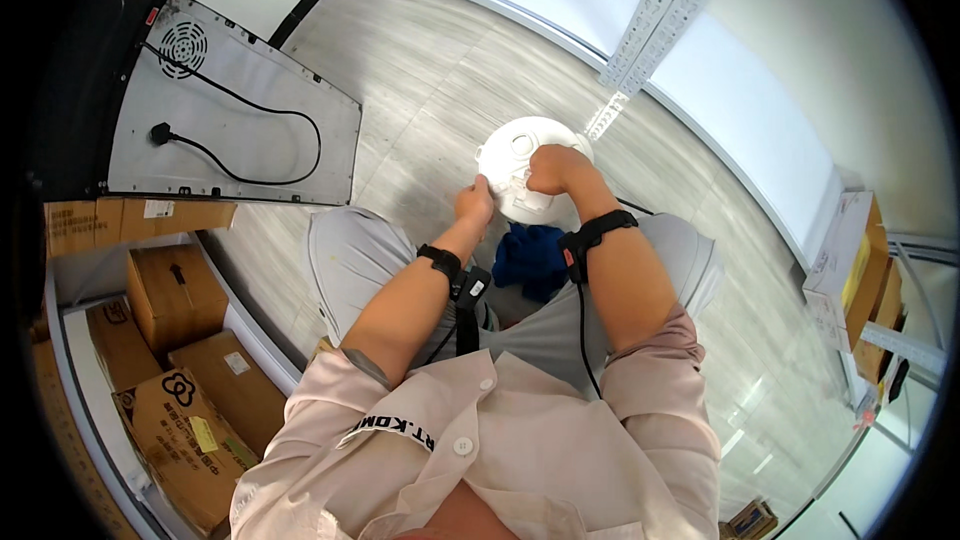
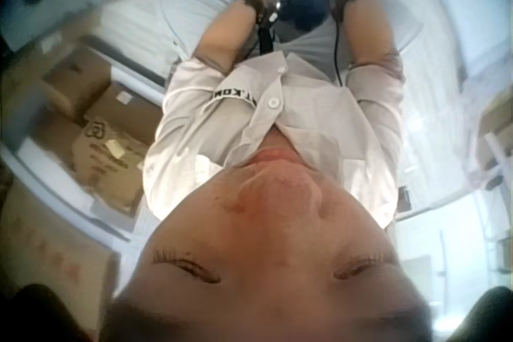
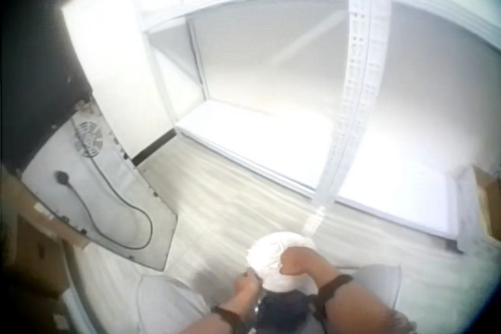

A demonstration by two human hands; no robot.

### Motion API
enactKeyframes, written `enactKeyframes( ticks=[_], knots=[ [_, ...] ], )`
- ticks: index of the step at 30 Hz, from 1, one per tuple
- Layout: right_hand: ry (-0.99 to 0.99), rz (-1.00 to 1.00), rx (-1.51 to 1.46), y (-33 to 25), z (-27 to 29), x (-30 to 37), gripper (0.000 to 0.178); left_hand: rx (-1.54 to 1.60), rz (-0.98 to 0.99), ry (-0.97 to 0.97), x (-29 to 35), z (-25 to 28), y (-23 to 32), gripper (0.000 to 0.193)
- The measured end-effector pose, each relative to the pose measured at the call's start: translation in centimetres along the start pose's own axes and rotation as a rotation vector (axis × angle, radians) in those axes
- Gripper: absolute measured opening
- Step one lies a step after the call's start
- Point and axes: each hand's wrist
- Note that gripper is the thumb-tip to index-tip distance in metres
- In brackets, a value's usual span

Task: The person assembles a white plastic appliance by hand, using a screwdriver to tighten screws on the base. They then place the assembled unit onto a white shelf.

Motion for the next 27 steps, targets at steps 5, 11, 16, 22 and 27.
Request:
enactKeyframes(
  ticks=[5, 11, 16, 22, 27],
  knots=[
    [-0.025, -0.028, -0.105, 1.4, -1.0, -1.5, 0.043, -0.025, 0.005, -0.058, 1.0, -0.3, 0.7, 0.065],
    [0.048, -0.065, -0.218, 1.7, -1.7, -2.2, 0.047, -0.092, -0.093, 0.044, 1.1, -0.8, 0.4, 0.064],
    [0.051, -0.112, -0.204, 1.3, -1.5, -2.3, 0.046, -0.254, -0.265, 0.095, 2.3, -0.8, 0.4, 0.062],
    [0.031, -0.092, -0.174, 0.5, -0.8, -2.2, 0.046, -0.334, -0.339, 0.120, 2.7, -0.9, 0.2, 0.060],
    [0.006, -0.125, -0.159, 0.0, -0.2, -2.4, 0.048, -0.291, -0.254, 0.092, 2.5, -0.8, 0.5, 0.057]
  ],
)
Point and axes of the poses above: each hand's wrist, its own x-axis away from the middle knuckle, its own z-axis out of the back of the hand, y = z × x, and after that the axes turned 9 degrees about -z, right-handed
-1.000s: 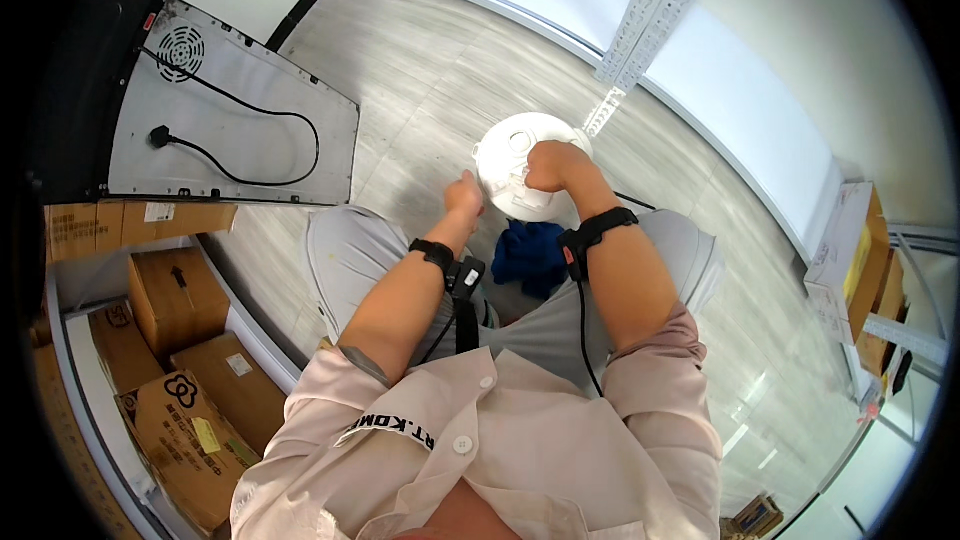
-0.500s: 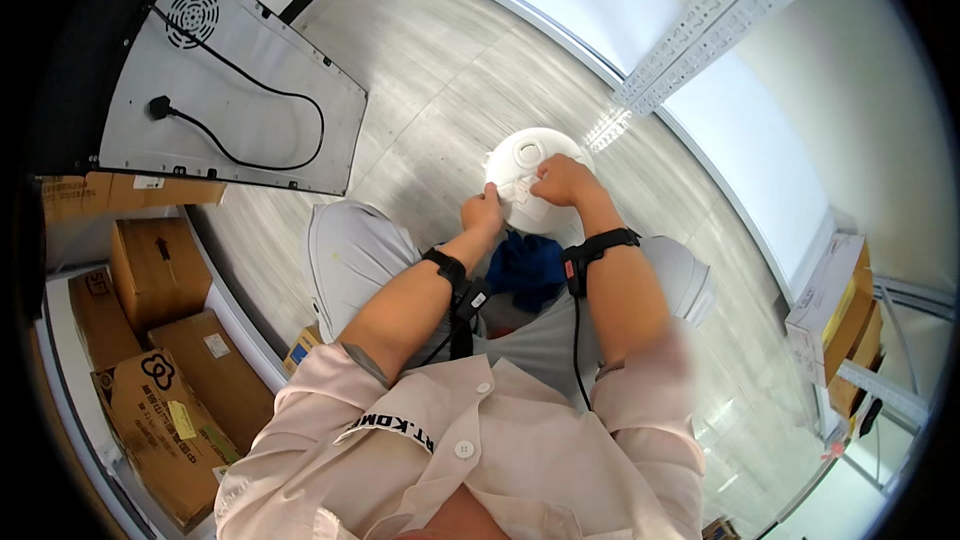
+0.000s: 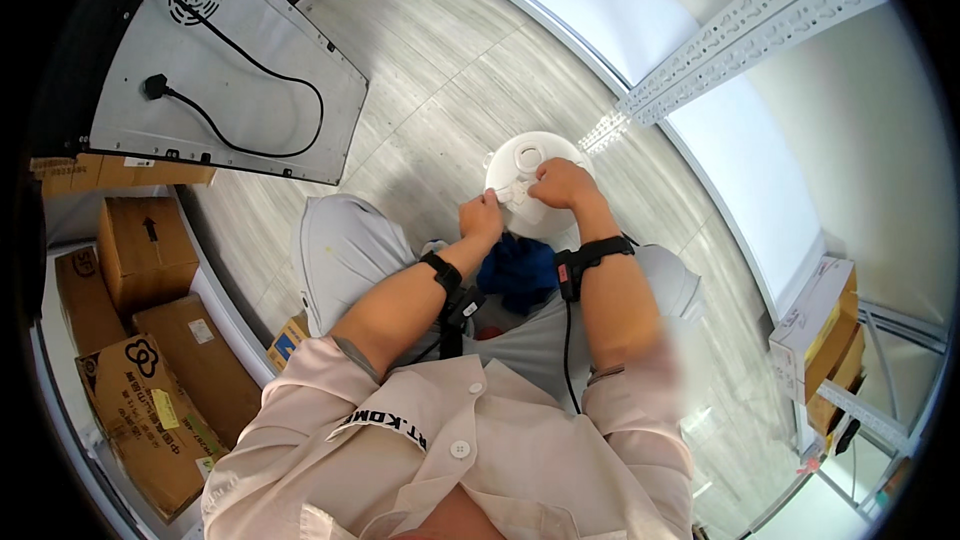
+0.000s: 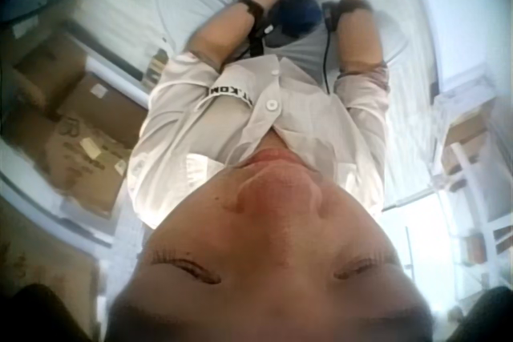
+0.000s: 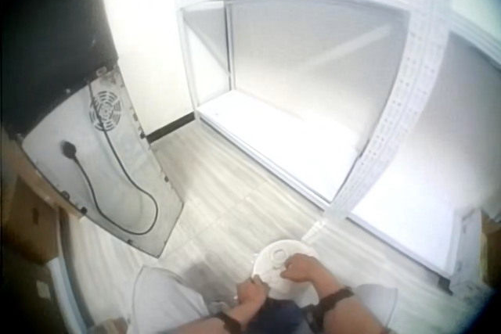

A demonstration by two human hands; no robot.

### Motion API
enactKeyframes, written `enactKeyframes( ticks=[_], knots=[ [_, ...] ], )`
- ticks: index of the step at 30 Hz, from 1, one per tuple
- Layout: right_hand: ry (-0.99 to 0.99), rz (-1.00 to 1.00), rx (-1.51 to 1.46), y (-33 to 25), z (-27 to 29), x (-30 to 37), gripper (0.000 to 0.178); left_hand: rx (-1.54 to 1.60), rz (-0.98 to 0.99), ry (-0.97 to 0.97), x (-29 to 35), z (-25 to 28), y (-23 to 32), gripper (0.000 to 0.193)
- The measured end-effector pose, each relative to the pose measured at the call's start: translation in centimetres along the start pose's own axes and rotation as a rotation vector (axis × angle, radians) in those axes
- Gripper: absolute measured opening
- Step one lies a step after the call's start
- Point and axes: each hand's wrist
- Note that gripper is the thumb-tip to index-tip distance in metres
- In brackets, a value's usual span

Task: The person assembles a white plastic appliance by hand, using a screwdriver to tighten screws on the base. They then place the assembled unit onto a white shelf.

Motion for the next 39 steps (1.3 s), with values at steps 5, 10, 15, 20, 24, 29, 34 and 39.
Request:
enactKeyframes(
  ticks=[5, 10, 15, 20, 24, 29, 34, 39],
  knots=[
    [0.010, -0.028, -0.009, 0.1, 0.1, -0.2, 0.047, 0.043, 0.018, 0.021, 0.1, 0.3, 0.2, 0.053],
    [-0.019, -0.050, -0.022, -0.2, 0.6, -0.2, 0.045, 0.092, 0.047, 0.021, -0.1, 0.4, 0.0, 0.055],
    [-0.003, -0.058, -0.020, -0.4, 0.7, -0.1, 0.044, 0.332, 0.221, -0.029, -1.6, 1.7, 0.6, 0.059],
    [-0.028, -0.085, -0.016, -0.6, 0.6, -0.2, 0.046, 0.414, 0.155, 0.073, -2.1, 1.9, 0.8, 0.067],
    [-0.009, -0.096, -0.013, -1.0, 1.1, 0.2, 0.046, 0.332, 0.116, 0.114, -2.6, 0.8, -0.1, 0.065],
    [0.022, -0.119, -0.066, 0.1, 0.4, -0.6, 0.045, 0.376, 0.105, -0.017, -2.4, 1.6, 0.8, 0.065],
    [0.082, -0.073, -0.202, 0.8, 0.0, -1.2, 0.051, 0.328, 0.101, 0.061, -3.5, 0.1, -1.1, 0.067],
    [0.225, -0.217, -0.658, 4.7, 1.1, -3.3, 0.053, 0.305, 0.225, 0.033, -4.9, -1.7, -1.8, 0.084]
  ],
)
Point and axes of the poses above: each hand's wrist, its own x-axis away from the middle knuckle, its own z-axis out of the back of the hand, y = z × x, and after that the axes turned 9 degrees about -z, right-handed
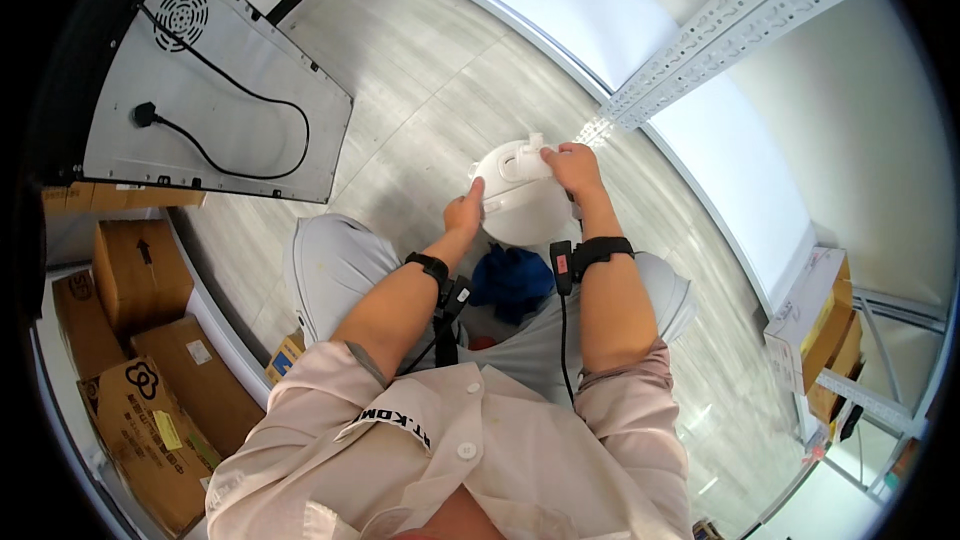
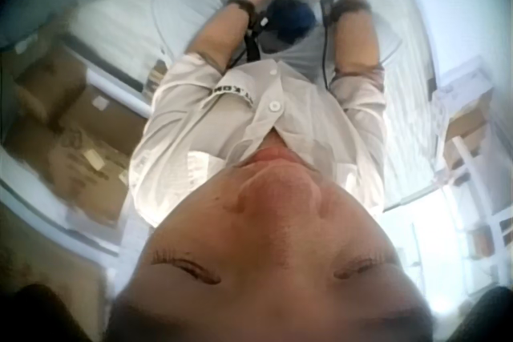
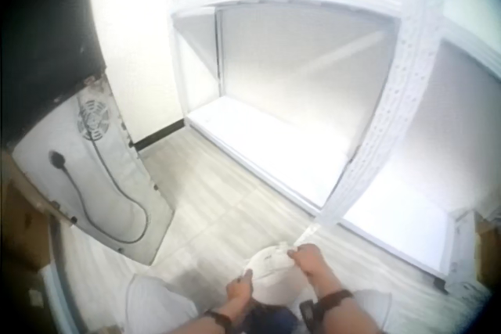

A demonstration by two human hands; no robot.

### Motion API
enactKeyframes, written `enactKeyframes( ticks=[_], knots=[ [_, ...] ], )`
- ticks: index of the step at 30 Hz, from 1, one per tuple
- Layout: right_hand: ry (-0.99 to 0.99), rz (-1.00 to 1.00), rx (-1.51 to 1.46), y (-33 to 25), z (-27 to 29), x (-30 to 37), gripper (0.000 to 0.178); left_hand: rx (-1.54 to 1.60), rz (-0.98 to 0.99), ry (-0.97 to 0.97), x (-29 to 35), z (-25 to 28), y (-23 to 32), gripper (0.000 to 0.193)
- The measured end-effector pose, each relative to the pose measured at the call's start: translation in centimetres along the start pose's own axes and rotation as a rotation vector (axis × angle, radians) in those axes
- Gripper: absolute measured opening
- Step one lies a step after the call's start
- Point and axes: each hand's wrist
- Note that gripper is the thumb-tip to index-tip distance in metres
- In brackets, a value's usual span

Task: The person assembles a white plastic appliance by hand, using a screwdriver to tighten screws on the base. They then place the assembled unit onto a white shelf.

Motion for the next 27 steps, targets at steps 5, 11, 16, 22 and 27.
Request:
enactKeyframes(
  ticks=[5, 11, 16, 22, 27],
  knots=[
    [-0.007, -0.187, -0.368, 2.3, 1.3, -2.1, 0.044, 0.133, 0.135, -0.179, 0.6, 1.0, 3.5, 0.097],
    [-0.135, -0.329, -0.580, 6.3, 0.3, -4.7, 0.047, 0.673, 0.173, -0.322, -1.7, 0.6, 2.3, 0.092],
    [-0.186, -0.369, -0.595, 7.7, 0.3, -6.0, 0.049, 0.719, 0.230, -0.357, -1.8, 0.1, 2.4, 0.088],
    [-0.224, -0.351, -0.395, 1.3, 0.9, -2.6, 0.049, 0.895, 0.298, -0.390, -1.9, 2.0, 2.1, 0.081],
    [-0.128, -0.157, -0.328, 0.4, 4.5, -1.5, 0.045, 0.990, 0.259, -0.448, 2.5, 4.8, 9.9, 0.073]
  ],
)
Point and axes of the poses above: each hand's wrist, its own x-axis away from the middle knuckle, its own z-axis out of the back of the hand, y = z × x, and after that the axes turned 9 degrees about -z, right-handed
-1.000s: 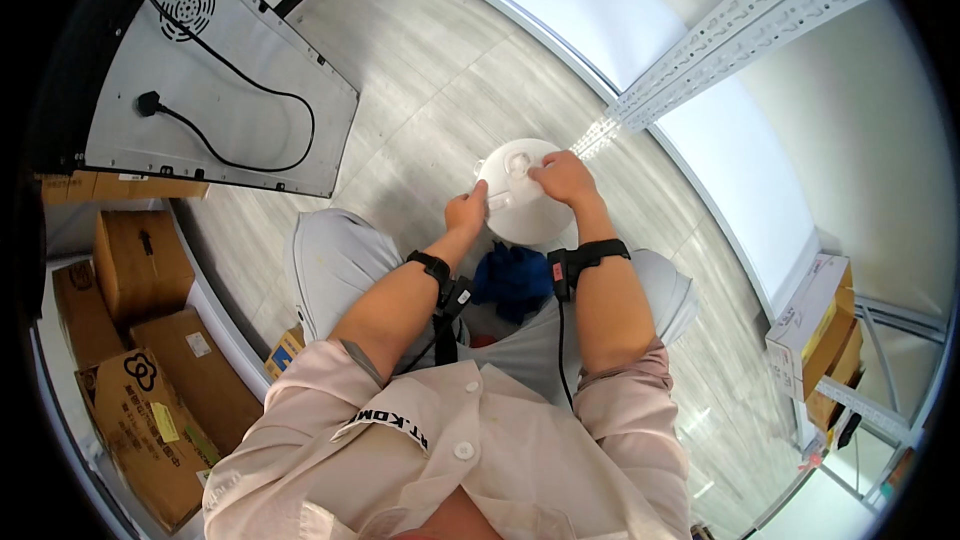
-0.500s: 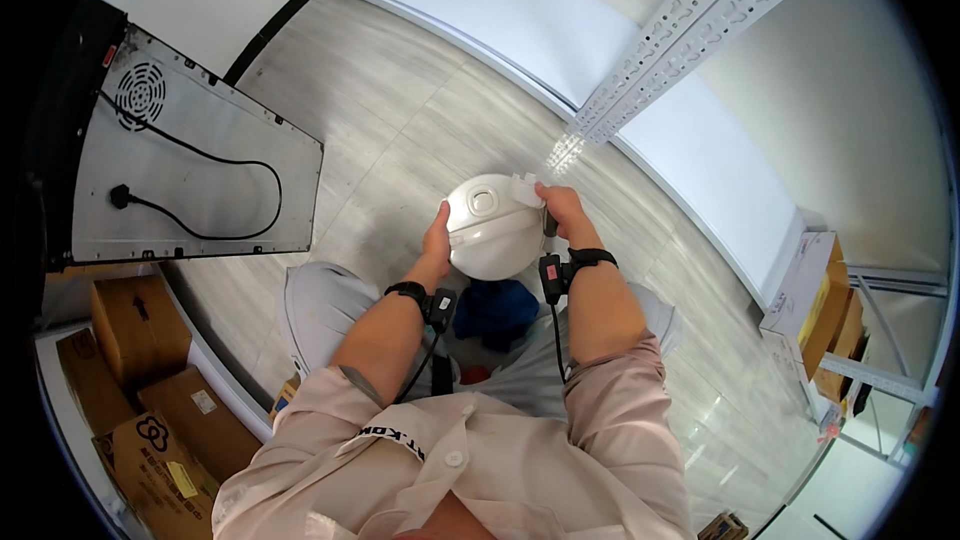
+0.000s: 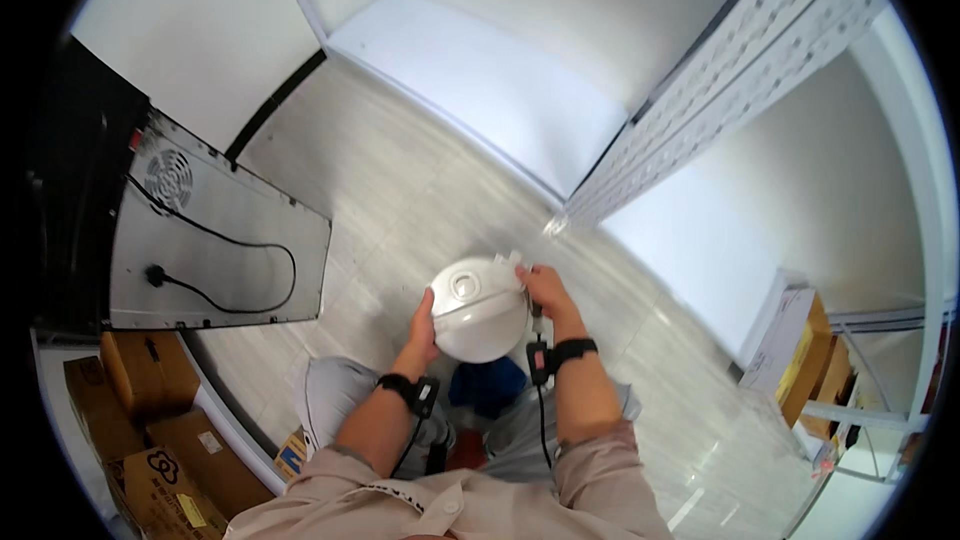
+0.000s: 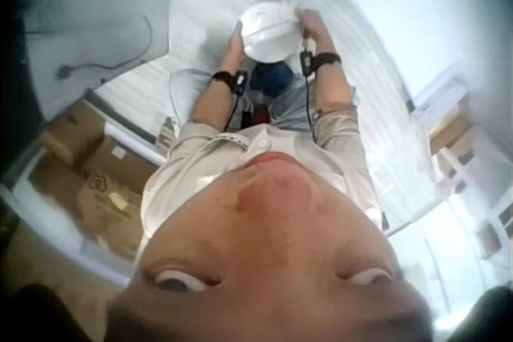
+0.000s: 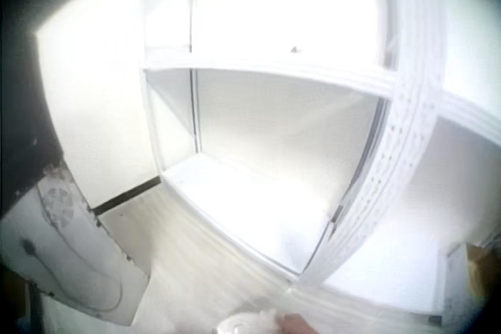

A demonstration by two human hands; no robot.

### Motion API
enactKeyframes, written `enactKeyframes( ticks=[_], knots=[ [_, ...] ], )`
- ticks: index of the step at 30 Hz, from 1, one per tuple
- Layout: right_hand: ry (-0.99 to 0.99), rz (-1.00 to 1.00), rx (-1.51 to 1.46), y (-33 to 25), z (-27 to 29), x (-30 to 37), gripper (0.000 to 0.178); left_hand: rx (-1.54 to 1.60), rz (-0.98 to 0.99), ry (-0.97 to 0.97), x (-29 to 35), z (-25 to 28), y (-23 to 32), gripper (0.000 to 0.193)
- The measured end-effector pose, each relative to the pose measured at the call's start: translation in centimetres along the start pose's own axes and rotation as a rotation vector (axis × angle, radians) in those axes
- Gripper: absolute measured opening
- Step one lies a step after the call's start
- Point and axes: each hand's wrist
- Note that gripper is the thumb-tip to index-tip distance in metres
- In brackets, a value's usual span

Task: The person assembles a white plastic appliance by hand, using a screwdriver to tighten screws on the base. They then place the assembled unit onto a white shelf.

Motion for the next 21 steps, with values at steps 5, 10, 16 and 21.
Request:
enactKeyframes(
  ticks=[5, 10, 16, 21],
  knots=[
    [-0.051, 0.010, -0.031, -11.9, 1.8, 10.3, 0.038, -0.067, -0.035, -0.013, 9.9, -7.8, 11.2, 0.073],
    [-0.036, 0.072, -0.092, -25.5, 4.2, 24.7, 0.041, -0.042, -0.026, -0.052, 22.3, -16.2, 24.3, 0.071],
    [-0.128, 0.045, -0.329, -40.2, 6.1, 42.6, 0.036, -0.205, -0.145, -0.053, 35.2, -23.0, 37.2, 0.072],
    [-0.225, -0.004, -0.360, -49.5, 7.5, 53.3, 0.034, -0.214, 0.010, -0.137, 45.8, -30.0, 49.4, 0.078]
  ],
)
Point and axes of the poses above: each hand's wrist, its own x-axis away from the middle knuckle, its own z-axis out of the back of the hand, y = z × x, and after that the axes turned 9 degrees about -z, right-handed
